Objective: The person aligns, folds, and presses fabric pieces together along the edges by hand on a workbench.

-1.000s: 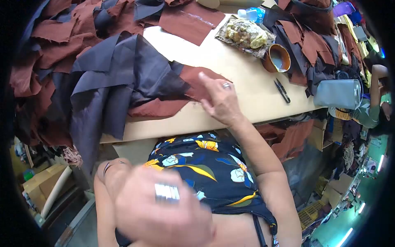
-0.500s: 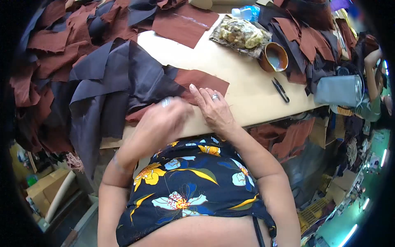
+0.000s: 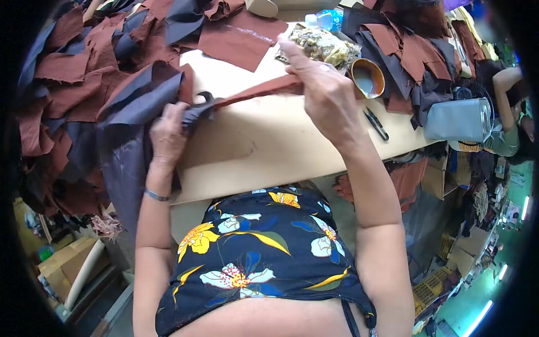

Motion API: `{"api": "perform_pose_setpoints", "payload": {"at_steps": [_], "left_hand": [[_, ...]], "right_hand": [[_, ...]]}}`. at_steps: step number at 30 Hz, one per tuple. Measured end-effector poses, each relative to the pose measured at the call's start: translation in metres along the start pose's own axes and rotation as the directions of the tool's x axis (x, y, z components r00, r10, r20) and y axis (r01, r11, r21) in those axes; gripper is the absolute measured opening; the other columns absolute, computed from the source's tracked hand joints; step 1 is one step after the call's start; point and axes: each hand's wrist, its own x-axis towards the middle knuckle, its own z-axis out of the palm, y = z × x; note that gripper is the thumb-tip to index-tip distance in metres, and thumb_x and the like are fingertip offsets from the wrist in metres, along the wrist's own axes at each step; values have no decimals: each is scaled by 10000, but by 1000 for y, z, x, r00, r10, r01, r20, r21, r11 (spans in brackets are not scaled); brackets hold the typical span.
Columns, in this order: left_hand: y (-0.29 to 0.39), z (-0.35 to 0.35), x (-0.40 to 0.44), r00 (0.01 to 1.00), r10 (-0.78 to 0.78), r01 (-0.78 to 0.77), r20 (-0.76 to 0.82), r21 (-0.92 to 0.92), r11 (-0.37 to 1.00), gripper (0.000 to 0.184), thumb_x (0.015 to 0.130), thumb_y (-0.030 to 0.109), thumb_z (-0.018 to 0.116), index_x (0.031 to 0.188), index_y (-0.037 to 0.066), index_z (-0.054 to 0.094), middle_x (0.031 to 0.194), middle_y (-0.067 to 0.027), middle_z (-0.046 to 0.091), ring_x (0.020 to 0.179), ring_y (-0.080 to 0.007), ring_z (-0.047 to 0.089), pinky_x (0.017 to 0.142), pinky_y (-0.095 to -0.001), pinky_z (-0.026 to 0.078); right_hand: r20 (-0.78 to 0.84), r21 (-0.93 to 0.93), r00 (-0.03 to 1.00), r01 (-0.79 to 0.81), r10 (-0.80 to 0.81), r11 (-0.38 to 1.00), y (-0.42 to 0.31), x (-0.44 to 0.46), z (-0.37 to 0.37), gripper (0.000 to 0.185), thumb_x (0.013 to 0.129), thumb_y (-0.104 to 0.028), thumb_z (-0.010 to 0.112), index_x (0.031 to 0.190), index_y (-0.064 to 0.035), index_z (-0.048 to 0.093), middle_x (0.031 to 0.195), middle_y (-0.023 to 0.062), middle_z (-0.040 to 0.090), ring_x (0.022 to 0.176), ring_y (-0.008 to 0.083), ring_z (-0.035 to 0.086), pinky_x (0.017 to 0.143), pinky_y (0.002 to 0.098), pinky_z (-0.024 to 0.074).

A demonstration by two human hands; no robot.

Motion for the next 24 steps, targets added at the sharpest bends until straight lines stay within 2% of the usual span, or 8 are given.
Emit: {"api": "perform_pose_setpoints", "payload": {"at_steps": [2, 3, 4, 7, 9, 11, 17, 24], "left_hand": [[-23, -23, 10, 989, -74, 93, -127, 145, 985, 518, 734, 28, 567, 1219, 203, 511, 961, -48, 523, 741, -232, 595, 603, -390, 490], [-33, -40, 20, 917, 176, -50, -357, 335, 941, 577, 768, 74, 583, 1306, 252, 476, 996, -25, 522, 769, -188, 584, 576, -349, 476], [-28, -53, 23, 902, 215, -67, -374, 371, 926, 565, 755, 64, 590, 1274, 273, 512, 1052, -14, 526, 787, -197, 585, 594, -350, 470], [-20, -38, 6, 893, 434, -304, -119, 551, 777, 492, 774, 157, 553, 1223, 359, 553, 1142, 5, 522, 737, -151, 553, 590, -320, 421], [-2, -14, -20, 848, 513, -528, 136, 309, 791, 509, 791, 133, 510, 1271, 304, 516, 1198, -22, 513, 734, -140, 539, 598, -315, 411], [22, -4, -34, 847, 484, -521, 220, 160, 838, 451, 811, 131, 483, 1248, 230, 532, 1252, -47, 497, 778, -149, 546, 663, -314, 399], [51, -25, -33, 897, 324, -347, 301, 22, 938, 597, 695, 173, 602, 1284, 182, 503, 1325, -66, 461, 880, -210, 548, 732, -350, 393], [64, -1, -33, 881, 438, -454, 179, 61, 889, 552, 733, 206, 599, 1275, 161, 503, 1329, -27, 454, 1070, -195, 464, 914, -406, 361]], "right_hand": [[7, -47, 987, 158, -158, 986, 0, 12, 11, 509, 769, 85, 484, 1254, -58, 538, 1063, 135, 650, 904, 247, 649, 827, 344, 507], [-12, -18, 976, 216, -216, 976, 1, 16, 16, 491, 770, 83, 488, 1243, -39, 535, 1097, 126, 639, 973, 233, 629, 896, 355, 472], [-19, -71, 971, 236, -238, 969, 3, 16, 17, 492, 770, 76, 498, 1246, -43, 532, 1113, 111, 635, 994, 233, 620, 923, 366, 454], [38, -144, 971, 238, -235, 960, 27, -8, 26, 517, 769, 57, 524, 1266, -86, 525, 1122, 55, 639, 1038, 237, 604, 986, 411, 405], [212, -173, 963, 205, -167, 963, 54, -59, 42, 548, 780, 33, 527, 1305, -121, 491, 1132, 52, 634, 1074, 240, 591, 1022, 462, 363], [361, -169, 932, 98, -31, 981, 60, -96, 43, 581, 786, 65, 494, 1336, -116, 451, 1173, 66, 610, 1088, 251, 581, 1028, 476, 352], [81, -65, 945, -312, 317, 948, 48, -129, 25, 642, 749, 140, 430, 1351, -83, 421, 1149, 137, 602, 1096, 285, 562, 973, 438, 395], [12, -17, 933, -361, 361, 933, 21, -133, 26, 656, 682, 139, 466, 1312, -44, 452, 1054, 123, 624, 945, 283, 586, 849, 380, 435]]}}
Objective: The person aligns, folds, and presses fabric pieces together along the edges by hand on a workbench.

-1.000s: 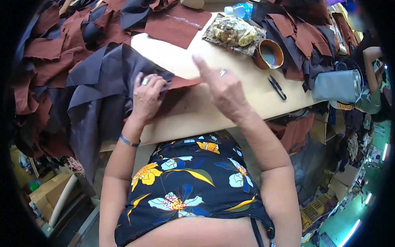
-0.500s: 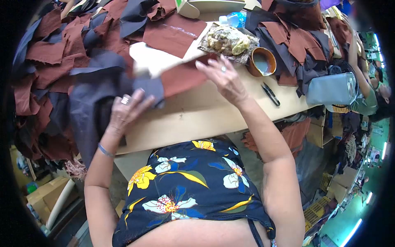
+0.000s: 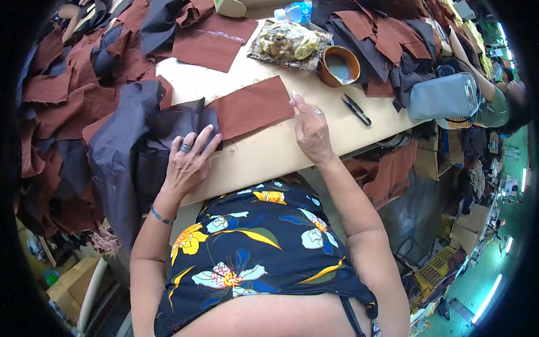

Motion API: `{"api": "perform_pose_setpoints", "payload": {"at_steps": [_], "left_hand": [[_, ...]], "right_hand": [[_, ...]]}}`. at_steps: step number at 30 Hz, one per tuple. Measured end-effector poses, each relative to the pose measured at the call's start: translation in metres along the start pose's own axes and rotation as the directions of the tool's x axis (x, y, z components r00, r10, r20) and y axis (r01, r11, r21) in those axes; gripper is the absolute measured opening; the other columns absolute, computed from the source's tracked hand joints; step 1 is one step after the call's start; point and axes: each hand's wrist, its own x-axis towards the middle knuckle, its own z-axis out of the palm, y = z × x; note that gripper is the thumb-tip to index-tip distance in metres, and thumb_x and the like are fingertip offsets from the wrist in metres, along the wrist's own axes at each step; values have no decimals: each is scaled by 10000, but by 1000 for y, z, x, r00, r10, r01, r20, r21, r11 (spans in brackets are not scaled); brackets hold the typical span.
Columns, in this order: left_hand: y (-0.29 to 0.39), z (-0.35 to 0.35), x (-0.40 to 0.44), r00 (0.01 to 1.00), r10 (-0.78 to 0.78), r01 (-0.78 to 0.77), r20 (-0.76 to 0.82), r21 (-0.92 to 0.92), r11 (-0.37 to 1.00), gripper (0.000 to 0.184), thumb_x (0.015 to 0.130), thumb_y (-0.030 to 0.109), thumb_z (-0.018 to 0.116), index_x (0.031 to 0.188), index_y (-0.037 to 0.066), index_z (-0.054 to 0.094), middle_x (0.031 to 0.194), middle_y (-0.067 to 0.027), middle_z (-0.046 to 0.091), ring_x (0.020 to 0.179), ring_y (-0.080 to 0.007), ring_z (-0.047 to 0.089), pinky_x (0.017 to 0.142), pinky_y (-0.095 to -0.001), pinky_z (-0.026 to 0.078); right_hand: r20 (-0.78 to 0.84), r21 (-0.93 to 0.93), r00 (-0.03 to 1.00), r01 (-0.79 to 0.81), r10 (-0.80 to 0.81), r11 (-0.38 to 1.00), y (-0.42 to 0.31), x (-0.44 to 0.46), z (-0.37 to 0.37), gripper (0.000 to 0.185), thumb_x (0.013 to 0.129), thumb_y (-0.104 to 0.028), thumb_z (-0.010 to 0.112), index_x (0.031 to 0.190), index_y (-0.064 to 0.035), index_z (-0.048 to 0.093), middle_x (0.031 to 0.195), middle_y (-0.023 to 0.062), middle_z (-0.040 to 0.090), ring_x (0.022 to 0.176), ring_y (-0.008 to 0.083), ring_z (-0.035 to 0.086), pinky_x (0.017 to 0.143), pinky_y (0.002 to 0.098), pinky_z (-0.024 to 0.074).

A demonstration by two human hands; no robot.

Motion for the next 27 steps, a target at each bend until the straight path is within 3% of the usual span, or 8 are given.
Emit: {"api": "perform_pose_setpoints", "payload": {"at_steps": [6, 9, 12, 15, 19, 22, 25, 27], "left_hand": [[2, 1, 21, 994, 81, -86, -75, -60, 994, 445, 711, 150, 610, 1151, 99, 568, 1210, -35, 505, 1062, -204, 476, 909, -381, 361], [19, -1, 51, 985, 166, -170, -48, -111, 979, 367, 727, 126, 584, 1088, 63, 551, 1134, -90, 510, 1049, -229, 499, 854, -365, 412], [39, 7, 83, 965, 252, -263, -79, -191, 946, 284, 744, 126, 553, 1015, 45, 528, 1073, -93, 493, 977, -228, 518, 817, -332, 445], [52, 26, 104, 951, 294, -307, -96, -170, 937, 244, 761, 128, 535, 988, 43, 509, 1036, -96, 486, 938, -220, 536, 754, -320, 473], [52, 32, 124, 933, 359, -357, -11, -136, 924, 180, 773, 108, 523, 932, 32, 484, 990, -105, 478, 849, -214, 564, 623, -296, 516], [56, 28, 137, 936, 351, -342, 28, -156, 926, 200, 777, 85, 518, 966, 20, 502, 988, -106, 479, 830, -223, 570, 613, -298, 525], [60, 40, 147, 954, 298, -280, 27, -276, 919, 214, 801, 69, 498, 1008, 18, 523, 988, -117, 484, 839, -247, 576, 678, -324, 527], [60, 43, 156, 970, 240, -203, 36, -424, 883, 231, 793, 36, 499, 1018, 4, 540, 994, -134, 501, 853, -272, 589, 709, -346, 530]], "right_hand": [[7, -470, 1000, 29, -30, 882, 37, -9, -46, 625, 693, 82, 525, 1304, -21, 438, 1066, 122, 610, 941, 275, 575, 806, 395, 437], [-65, -617, 992, -123, 105, 777, 64, -14, -70, 627, 723, 33, 549, 1328, -3, 387, 1062, 170, 582, 958, 323, 556, 816, 424, 439], [-86, -600, 985, -170, 148, 781, 103, -32, -63, 635, 751, 13, 545, 1351, 7, 336, 1027, 208, 554, 953, 369, 539, 832, 455, 436], [6, -544, 900, -362, 435, 757, 85, -23, -70, 685, 760, 45, 524, 1389, 3, 257, 1251, 257, 466, 1109, 394, 485, 947, 454, 395], [169, -459, 873, -342, 458, 820, 78, -26, -76, 695, 754, 71, 468, 1405, -19, 241, 1225, 264, 460, 1062, 432, 489, 880, 451, 438], [151, -229, 931, -294, 332, 928, 60, -24, -78, 733, 742, 85, 444, 1424, -33, 204, 1179, 274, 468, 1047, 448, 486, 840, 452, 456], [230, -279, 874, -362, 428, 889, 37, -20, -72, 764, 729, 91, 438, 1434, -30, 171, 1152, 280, 466, 1032, 442, 490, 826, 465, 449], [172, -229, 923, -304, 345, 925, 46, -26, -60, 741, 789, 23, 462, 1448, -66, 136, 1118, 295, 477, 932, 448, 526, 780, 484, 449]]}}
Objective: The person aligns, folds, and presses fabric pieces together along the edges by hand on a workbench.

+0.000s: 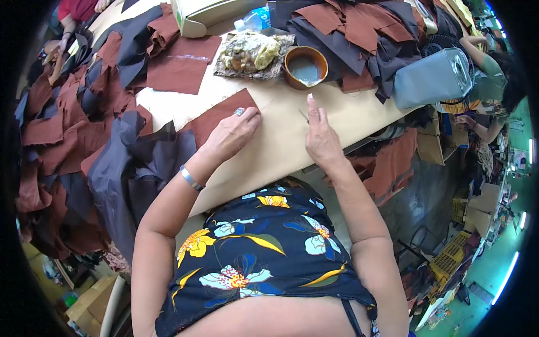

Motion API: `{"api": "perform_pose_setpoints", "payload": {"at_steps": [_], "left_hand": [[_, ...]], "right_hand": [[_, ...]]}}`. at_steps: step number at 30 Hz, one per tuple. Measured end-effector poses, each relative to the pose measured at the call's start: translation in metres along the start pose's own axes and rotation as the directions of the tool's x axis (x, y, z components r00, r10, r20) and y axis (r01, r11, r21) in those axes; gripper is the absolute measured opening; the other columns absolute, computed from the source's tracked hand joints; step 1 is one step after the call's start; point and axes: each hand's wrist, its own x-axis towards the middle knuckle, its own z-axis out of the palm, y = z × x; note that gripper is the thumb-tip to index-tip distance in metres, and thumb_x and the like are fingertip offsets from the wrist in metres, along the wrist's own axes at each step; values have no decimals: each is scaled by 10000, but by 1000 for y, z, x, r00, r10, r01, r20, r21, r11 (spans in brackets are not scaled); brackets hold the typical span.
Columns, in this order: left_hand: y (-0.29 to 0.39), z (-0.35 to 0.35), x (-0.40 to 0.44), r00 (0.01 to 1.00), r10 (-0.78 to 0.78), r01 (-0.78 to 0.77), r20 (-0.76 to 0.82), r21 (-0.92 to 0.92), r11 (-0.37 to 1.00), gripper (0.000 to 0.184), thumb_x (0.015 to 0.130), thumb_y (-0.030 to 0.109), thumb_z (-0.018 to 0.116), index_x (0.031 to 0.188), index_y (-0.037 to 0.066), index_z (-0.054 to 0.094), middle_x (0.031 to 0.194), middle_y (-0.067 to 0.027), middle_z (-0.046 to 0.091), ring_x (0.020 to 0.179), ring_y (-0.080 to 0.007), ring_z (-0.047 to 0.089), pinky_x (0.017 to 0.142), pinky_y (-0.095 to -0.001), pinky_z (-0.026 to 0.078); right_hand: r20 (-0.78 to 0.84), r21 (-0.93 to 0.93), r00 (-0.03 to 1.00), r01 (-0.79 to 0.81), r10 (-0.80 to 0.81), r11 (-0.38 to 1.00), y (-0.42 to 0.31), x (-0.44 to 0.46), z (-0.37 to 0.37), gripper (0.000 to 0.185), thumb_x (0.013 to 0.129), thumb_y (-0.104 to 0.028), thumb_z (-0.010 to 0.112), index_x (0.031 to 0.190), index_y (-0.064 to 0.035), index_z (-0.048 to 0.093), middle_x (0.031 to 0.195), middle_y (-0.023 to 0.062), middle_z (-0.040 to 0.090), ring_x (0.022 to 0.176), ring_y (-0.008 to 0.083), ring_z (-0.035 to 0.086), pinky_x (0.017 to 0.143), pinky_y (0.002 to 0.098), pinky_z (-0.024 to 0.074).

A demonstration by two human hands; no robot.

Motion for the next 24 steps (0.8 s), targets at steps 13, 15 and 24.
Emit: {"api": "perform_pose_setpoints", "payload": {"at_steps": [13, 15, 24], "left_hand": [[-5, -13, 4, 954, -286, 195, -88, -544, 816, 558, 755, -49, 584, 1291, 43, 457, 1313, -157, 466, 1205, -313, 466, 1004, -355, 399], [-7, -12, 3, 958, -273, 183, -84, -554, 812, 578, 753, -53, 587, 1305, 47, 444, 1328, -153, 453, 1209, -314, 462, 1003, -357, 401], [-6, -15, 2, 959, -276, 193, -68, -559, 806, 642, 744, -73, 583, 1344, 66, 403, 1359, -157, 419, 1230, -323, 439, 1004, -360, 408]], "right_hand": [[217, 240, 962, -217, 166, 946, -57, 39, 17, 678, 898, -302, 509, 1432, -79, 156, 735, 246, 617, 700, 440, 599, 666, 516, 446], [181, 225, 971, -194, 155, 955, -59, 44, 20, 684, 889, -302, 522, 1429, -83, 165, 707, 234, 617, 679, 437, 599, 659, 514, 450], [116, 109, 988, -114, 101, 987, -61, 49, 24, 665, 875, -264, 562, 1428, -116, 223, 753, 211, 636, 635, 401, 609, 575, 481, 475]]}}
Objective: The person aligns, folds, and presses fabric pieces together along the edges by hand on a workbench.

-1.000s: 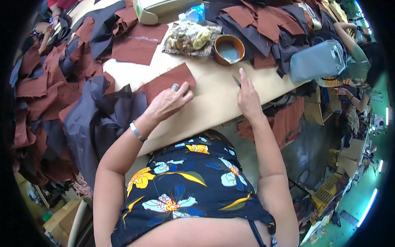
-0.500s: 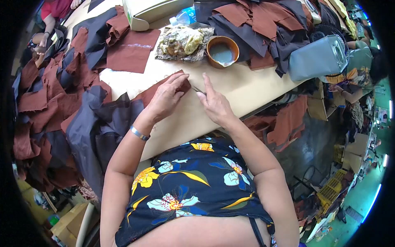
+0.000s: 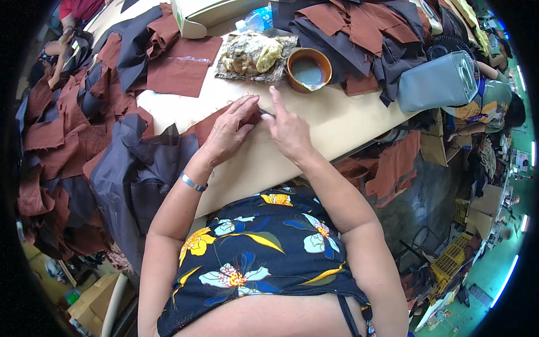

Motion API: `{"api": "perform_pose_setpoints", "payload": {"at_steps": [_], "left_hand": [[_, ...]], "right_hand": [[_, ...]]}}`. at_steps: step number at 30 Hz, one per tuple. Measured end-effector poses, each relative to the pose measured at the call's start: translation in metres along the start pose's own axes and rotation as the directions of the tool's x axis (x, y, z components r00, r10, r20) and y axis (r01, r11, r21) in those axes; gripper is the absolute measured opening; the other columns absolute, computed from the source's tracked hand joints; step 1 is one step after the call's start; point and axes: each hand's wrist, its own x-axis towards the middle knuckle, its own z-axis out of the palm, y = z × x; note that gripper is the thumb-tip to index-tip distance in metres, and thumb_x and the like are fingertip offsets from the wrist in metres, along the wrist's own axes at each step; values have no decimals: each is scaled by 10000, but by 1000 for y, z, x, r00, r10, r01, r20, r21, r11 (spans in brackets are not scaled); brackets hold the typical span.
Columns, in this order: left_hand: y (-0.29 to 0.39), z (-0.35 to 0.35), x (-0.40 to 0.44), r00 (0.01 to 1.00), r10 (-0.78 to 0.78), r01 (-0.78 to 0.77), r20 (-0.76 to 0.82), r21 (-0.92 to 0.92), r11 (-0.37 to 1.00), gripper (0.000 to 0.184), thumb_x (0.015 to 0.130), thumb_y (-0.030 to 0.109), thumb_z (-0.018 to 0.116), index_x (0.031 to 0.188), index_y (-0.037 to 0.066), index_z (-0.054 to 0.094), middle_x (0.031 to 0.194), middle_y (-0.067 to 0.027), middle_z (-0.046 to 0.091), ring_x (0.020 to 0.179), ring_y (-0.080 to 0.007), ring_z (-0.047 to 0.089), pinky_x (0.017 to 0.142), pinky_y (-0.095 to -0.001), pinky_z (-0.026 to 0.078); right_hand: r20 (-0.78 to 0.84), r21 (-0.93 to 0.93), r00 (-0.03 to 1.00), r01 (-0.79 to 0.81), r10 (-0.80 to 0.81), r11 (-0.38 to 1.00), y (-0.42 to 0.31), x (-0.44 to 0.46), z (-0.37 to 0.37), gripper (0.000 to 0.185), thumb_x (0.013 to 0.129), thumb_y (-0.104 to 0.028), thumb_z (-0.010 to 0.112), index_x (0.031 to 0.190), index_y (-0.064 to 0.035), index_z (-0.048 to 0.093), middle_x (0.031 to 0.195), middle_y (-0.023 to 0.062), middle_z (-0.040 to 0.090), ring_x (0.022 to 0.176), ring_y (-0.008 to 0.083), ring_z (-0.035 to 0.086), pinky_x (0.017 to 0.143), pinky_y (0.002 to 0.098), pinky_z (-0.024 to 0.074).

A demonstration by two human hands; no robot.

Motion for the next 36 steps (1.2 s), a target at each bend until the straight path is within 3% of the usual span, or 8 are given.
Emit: {"api": "perform_pose_setpoints", "payload": {"at_steps": [6, 12, 16, 22, 25, 28, 31, 36], "left_hand": [[-9, 14, -10, 988, 103, -93, -112, 91, 992, 648, 755, -70, 543, 1364, 44, 354, 1367, -155, 401, 1220, -337, 442, 983, -392, 422], [-4, 30, 8, 939, 199, -155, -282, 171, 973, 675, 740, -85, 550, 1371, 49, 348, 1375, -155, 391, 1180, -338, 478, 932, -378, 466], [4, 39, 6, 951, 89, -97, -297, -13, 995, 691, 714, -99, 563, 1362, 39, 364, 1353, -156, 421, 1115, -336, 520, 914, -383, 474], [29, 56, -23, 829, 559, -503, 13, 452, 736, 453, 783, 112, 525, 1232, 53, 508, 1148, -118, 568, 1011, -230, 572, 874, -330, 453], [34, 61, -44, 806, 479, -567, 348, 223, 793, 369, 787, 157, 519, 1142, 56, 541, 961, -70, 591, 912, -189, 595, 839, -326, 463], [33, 33, -61, 847, 489, -531, 208, 341, 776, 301, 777, 176, 534, 1056, 64, 556, 837, -28, 571, 819, -154, 601, 820, -305, 464], [18, -6, -74, 908, 401, -383, 123, 631, 674, 340, 720, 141, 586, 1057, 92, 583, 1004, -60, 571, 955, -212, 573, 925, -386, 415], [-6, -60, -98, 956, -180, -70, 230, 778, 624, 272, 746, 178, 604, 1010, 120, 568, 1086, -70, 545, 947, -205, 575, 965, -412, 349]], "right_hand": [[-213, -415, 948, 131, -236, 900, 69, -38, -18, 655, 834, -207, 612, 1407, -106, 312, 822, 143, 646, 601, 312, 617, 538, 390, 492], [-312, -552, 861, 180, -402, 814, 88, -39, -39, 675, 775, -136, 643, 1381, -67, 354, 997, 120, 589, 888, 278, 568, 802, 394, 455], [-318, -273, 861, 318, -397, 908, 52, -36, -31, 652, 761, -66, 632, 1362, -43, 379, 1054, 122, 585, 910, 288, 548, 832, 410, 425], [-465, 69, 834, 367, -296, 928, 17, -17, -47, 576, 771, 32, 571, 1325, -46, 433, 1023, 123, 623, 873, 279, 575, 797, 389, 446], [-236, 35, 920, 331, -314, 943, 15, -13, -40, 597, 818, -24, 585, 1375, -77, 375, 1003, 116, 613, 841, 237, 567, 791, 353, 460], [-191, -140, 925, 305, -328, 942, 12, -8, -3, 711, 787, -122, 645, 1410, -94, 304, 919, 143, 591, 854, 321, 550, 766, 429, 438], [-198, -272, 930, 251, -310, 929, 13, 6, 21, 804, 791, -171, 651, 1449, -111, 193, 911, 140, 568, 861, 330, 539, 758, 453, 425], [-198, -312, 924, 258, -328, 915, 13, 14, 43, 804, 786, -86, 622, 1454, -109, 176, 925, 113, 579, 844, 302, 559, 741, 453, 411]]}}
